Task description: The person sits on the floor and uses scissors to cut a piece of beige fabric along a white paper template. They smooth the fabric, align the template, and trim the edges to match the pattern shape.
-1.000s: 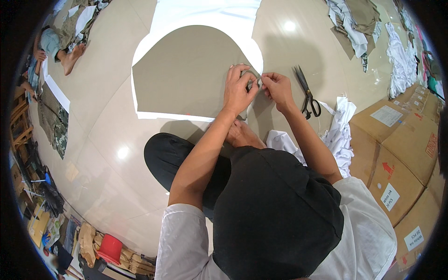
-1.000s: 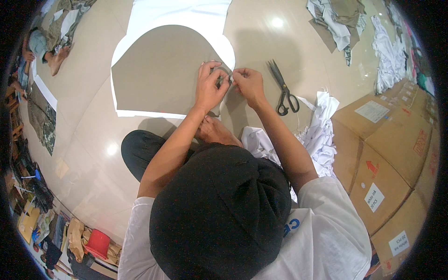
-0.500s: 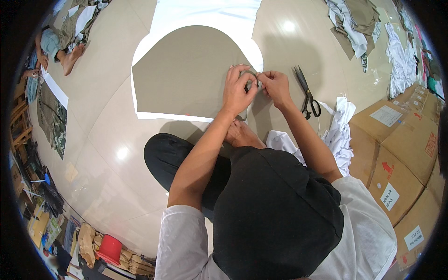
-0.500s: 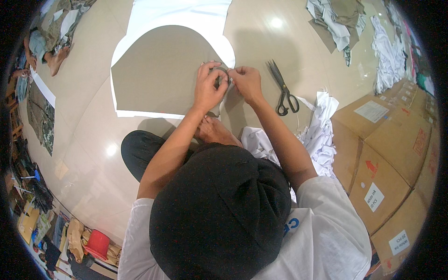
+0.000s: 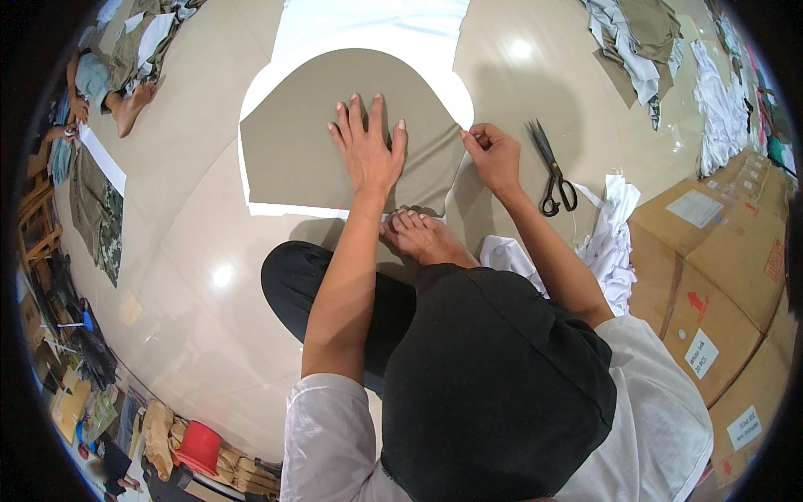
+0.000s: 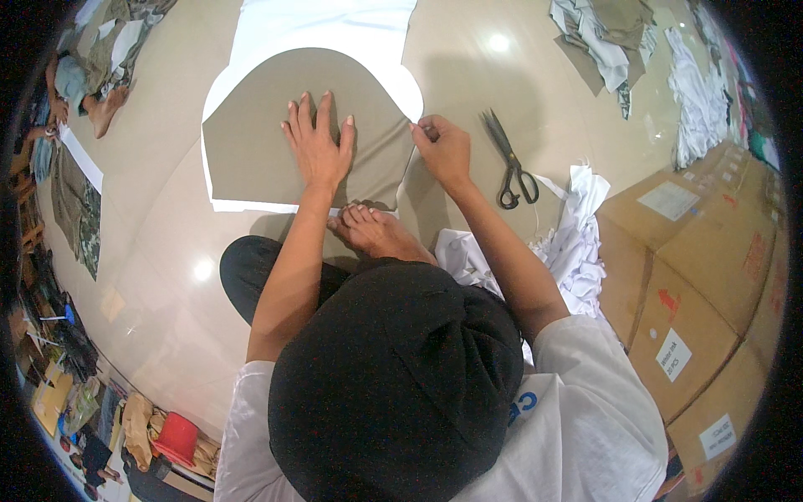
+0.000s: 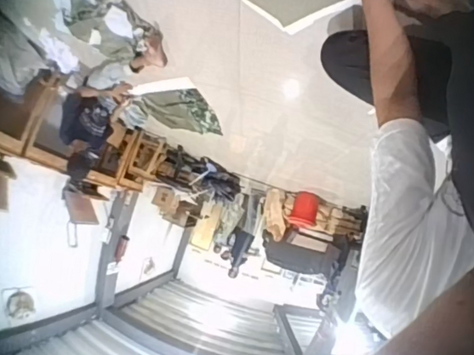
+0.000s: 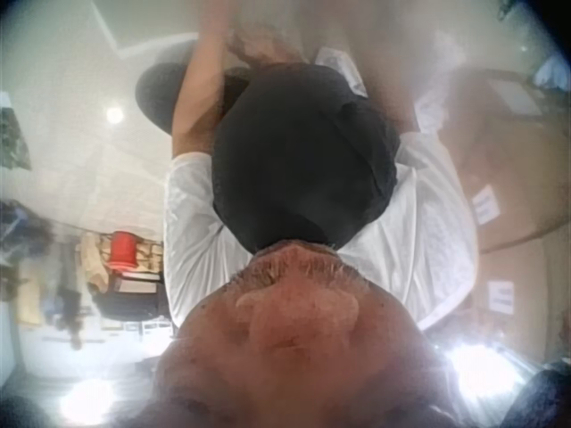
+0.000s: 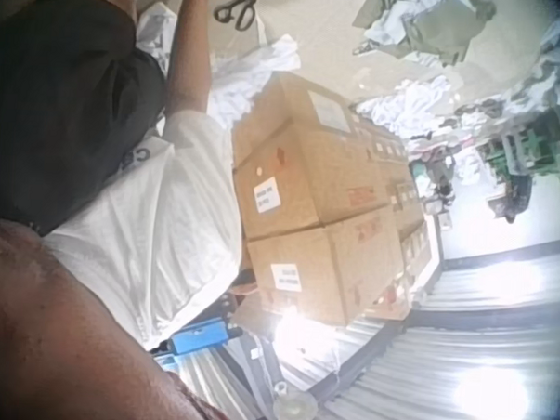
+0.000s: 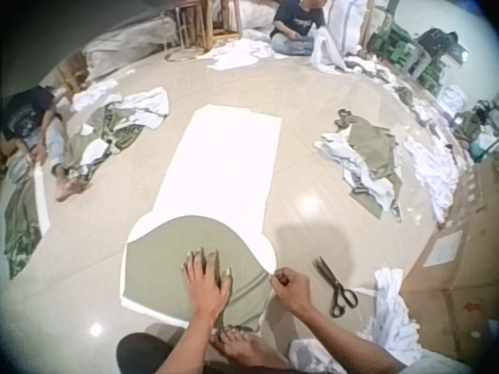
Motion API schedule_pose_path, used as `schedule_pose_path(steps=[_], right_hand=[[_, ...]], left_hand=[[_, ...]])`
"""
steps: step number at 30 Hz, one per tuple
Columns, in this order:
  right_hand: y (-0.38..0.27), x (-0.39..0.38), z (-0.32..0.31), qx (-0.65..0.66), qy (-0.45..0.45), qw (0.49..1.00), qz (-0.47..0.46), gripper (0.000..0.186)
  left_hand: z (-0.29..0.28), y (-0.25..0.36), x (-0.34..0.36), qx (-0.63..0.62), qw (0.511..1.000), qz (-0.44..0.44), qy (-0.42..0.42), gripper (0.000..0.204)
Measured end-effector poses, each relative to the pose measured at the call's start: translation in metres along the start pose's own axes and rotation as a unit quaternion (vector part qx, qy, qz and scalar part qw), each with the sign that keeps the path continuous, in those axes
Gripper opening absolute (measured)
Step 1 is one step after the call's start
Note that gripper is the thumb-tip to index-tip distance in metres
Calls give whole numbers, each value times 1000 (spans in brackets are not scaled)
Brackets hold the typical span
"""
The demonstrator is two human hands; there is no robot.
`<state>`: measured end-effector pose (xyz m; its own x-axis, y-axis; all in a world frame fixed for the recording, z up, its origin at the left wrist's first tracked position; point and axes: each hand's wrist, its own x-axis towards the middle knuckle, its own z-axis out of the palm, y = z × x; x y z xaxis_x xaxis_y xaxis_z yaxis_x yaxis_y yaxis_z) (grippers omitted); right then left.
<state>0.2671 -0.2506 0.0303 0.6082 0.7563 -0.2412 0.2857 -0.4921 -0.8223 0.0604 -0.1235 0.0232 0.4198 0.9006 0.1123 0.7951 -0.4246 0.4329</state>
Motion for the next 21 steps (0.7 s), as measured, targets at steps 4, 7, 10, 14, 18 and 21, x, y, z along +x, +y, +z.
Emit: schedule_pose_path(steps=[4,7,10,14,18,21], right_hand=[[3,-1,0,-18,3,1000,1,27],[2,-2,0,-3,8,1000,0,26],[0,-3,0,-15,28,999,3,24],[-4,-6,2,-18,38,999,-6,23],[-4,-6,1,-41,51,998,-12,24],[-7,-5,2,-44,56,997,-20,26]], left_hand=[[4,0,-1,13,1000,-4,-1,64],[7,-2,-2,20,1000,-4,4,63],[7,-2,-2,24,1000,-4,2,63],[4,4,-2,29,1000,6,11,60],[0,26,-6,-56,987,136,-66,52],[8,35,-13,-134,940,269,-160,47]])
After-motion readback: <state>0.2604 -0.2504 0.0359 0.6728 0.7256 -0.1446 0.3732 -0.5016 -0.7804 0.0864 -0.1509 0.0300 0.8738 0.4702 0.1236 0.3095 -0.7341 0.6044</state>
